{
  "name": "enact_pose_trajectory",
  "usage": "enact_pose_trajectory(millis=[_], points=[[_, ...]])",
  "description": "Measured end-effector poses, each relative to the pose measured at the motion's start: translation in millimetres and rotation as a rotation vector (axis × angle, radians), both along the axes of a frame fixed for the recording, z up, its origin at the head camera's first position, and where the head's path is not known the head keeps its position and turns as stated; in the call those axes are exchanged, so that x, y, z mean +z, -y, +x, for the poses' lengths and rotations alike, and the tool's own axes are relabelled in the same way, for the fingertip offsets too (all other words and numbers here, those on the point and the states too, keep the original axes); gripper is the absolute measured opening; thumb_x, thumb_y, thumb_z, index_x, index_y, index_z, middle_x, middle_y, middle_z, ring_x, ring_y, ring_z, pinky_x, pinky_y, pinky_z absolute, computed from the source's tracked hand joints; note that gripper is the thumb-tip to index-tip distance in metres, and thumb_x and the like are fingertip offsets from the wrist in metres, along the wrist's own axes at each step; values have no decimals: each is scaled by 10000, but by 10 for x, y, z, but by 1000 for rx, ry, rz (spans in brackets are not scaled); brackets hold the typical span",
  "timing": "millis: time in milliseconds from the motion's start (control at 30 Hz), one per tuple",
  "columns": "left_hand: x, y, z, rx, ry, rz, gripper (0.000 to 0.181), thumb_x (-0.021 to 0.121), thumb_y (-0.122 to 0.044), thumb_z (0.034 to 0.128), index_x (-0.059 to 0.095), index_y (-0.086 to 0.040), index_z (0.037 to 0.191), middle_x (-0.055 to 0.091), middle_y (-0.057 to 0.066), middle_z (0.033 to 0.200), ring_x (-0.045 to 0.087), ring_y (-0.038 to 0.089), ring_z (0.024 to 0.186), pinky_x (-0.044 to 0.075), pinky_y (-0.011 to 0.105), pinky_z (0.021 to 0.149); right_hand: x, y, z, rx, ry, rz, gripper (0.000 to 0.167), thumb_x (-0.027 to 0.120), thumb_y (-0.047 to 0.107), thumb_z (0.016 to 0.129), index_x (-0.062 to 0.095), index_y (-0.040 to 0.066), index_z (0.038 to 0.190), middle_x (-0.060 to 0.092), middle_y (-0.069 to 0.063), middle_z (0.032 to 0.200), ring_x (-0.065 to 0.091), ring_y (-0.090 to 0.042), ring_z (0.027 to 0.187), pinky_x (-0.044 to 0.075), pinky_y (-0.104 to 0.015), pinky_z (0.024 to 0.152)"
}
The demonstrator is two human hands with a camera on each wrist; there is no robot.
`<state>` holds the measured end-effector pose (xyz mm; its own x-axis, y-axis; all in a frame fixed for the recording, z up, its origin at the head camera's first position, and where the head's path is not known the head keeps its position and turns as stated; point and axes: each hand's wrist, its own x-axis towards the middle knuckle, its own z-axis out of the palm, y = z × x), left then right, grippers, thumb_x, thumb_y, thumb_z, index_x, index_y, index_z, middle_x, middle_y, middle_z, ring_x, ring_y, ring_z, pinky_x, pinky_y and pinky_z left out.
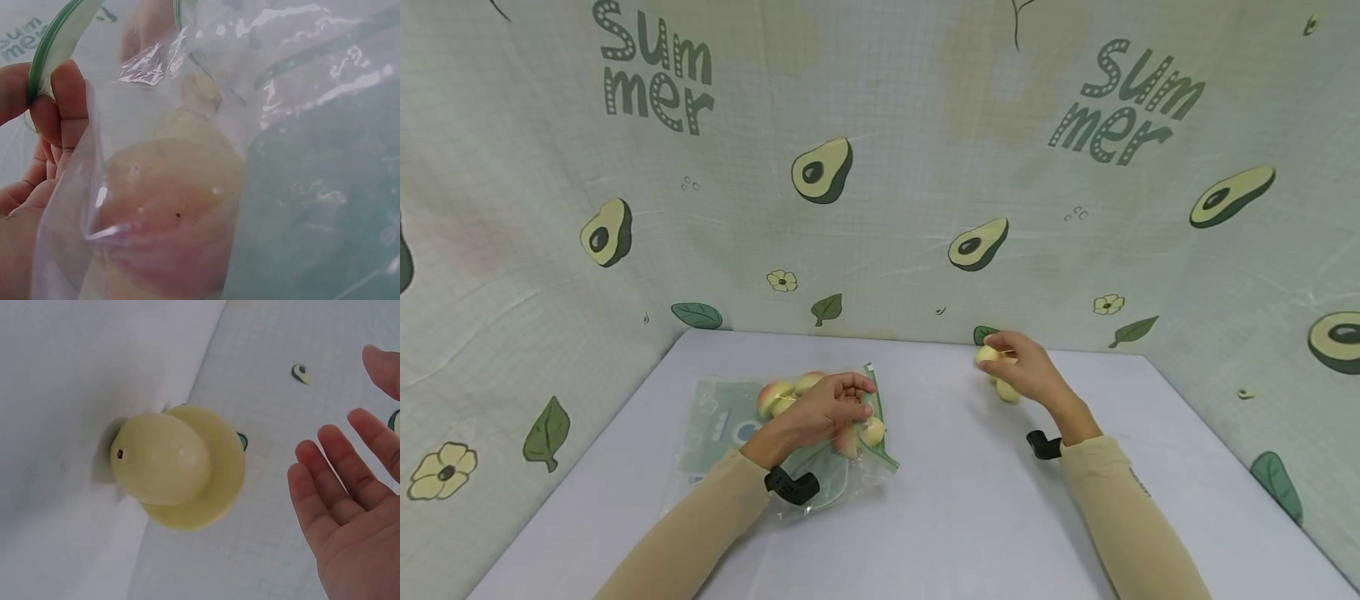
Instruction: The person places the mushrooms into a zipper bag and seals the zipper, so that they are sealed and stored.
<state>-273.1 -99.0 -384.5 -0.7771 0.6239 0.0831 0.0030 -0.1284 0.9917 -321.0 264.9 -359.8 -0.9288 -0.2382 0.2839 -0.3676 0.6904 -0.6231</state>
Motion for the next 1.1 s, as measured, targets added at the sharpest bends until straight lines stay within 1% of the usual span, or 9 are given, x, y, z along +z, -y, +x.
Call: enact_pose_trajectory(millis=[100,267,333,567,767,867,1100], points=[[-14,-1,-1,3,-4,1,436,636,18,864,407,163,1206,478,48,910,483,107,765,453,190,647,-30,-34,-21,-8,-1,7,490,682,294,886,547,33,1279,538,-180,1283,483,-408,1176,397,-540,958],[-19,-5,-4,9,-10,-2,319,637,23,863,492,58,1146,478,52,931,475,112,782,464,194,664,-83,-95,-49,-16,-3,14,503,661,303,897,536,-17,1265,534,-194,1285,464,-420,1188,384,-555,964],[-22,-6,-4,12,-12,-2,293,638,24,862,511,24,1126,480,47,933,470,113,784,464,193,667,-99,-118,-53,-20,-4,16,478,660,272,898,541,-26,1252,532,-204,1282,456,-432,1189,377,-567,964],[-28,-7,-4,15,-13,-3,292,639,25,862,512,19,1124,479,47,939,462,113,787,461,191,670,-155,-181,-85,-35,-23,54,473,680,226,881,551,-55,1238,528,-227,1256,451,-444,1158,368,-567,950],[-17,-11,2,15,-6,-4,296,639,32,859,510,23,1125,481,46,927,479,116,783,465,192,672,-199,-223,-111,-30,-12,66,503,697,216,864,541,-81,1239,512,-262,1257,469,-438,1150,374,-561,961],[-7,-13,6,14,-5,-4,296,635,37,859,507,26,1126,481,48,929,488,117,782,468,192,674,-223,-242,-122,-37,-8,67,506,715,212,851,546,-76,1231,502,-262,1264,476,-428,1143,384,-551,953],[2,-16,4,12,-3,-7,297,636,37,859,504,28,1125,484,54,927,497,116,779,468,190,672,-274,-305,-154,-32,-5,111,490,731,156,834,543,-71,1225,507,-277,1235,477,-415,1128,378,-542,944]])
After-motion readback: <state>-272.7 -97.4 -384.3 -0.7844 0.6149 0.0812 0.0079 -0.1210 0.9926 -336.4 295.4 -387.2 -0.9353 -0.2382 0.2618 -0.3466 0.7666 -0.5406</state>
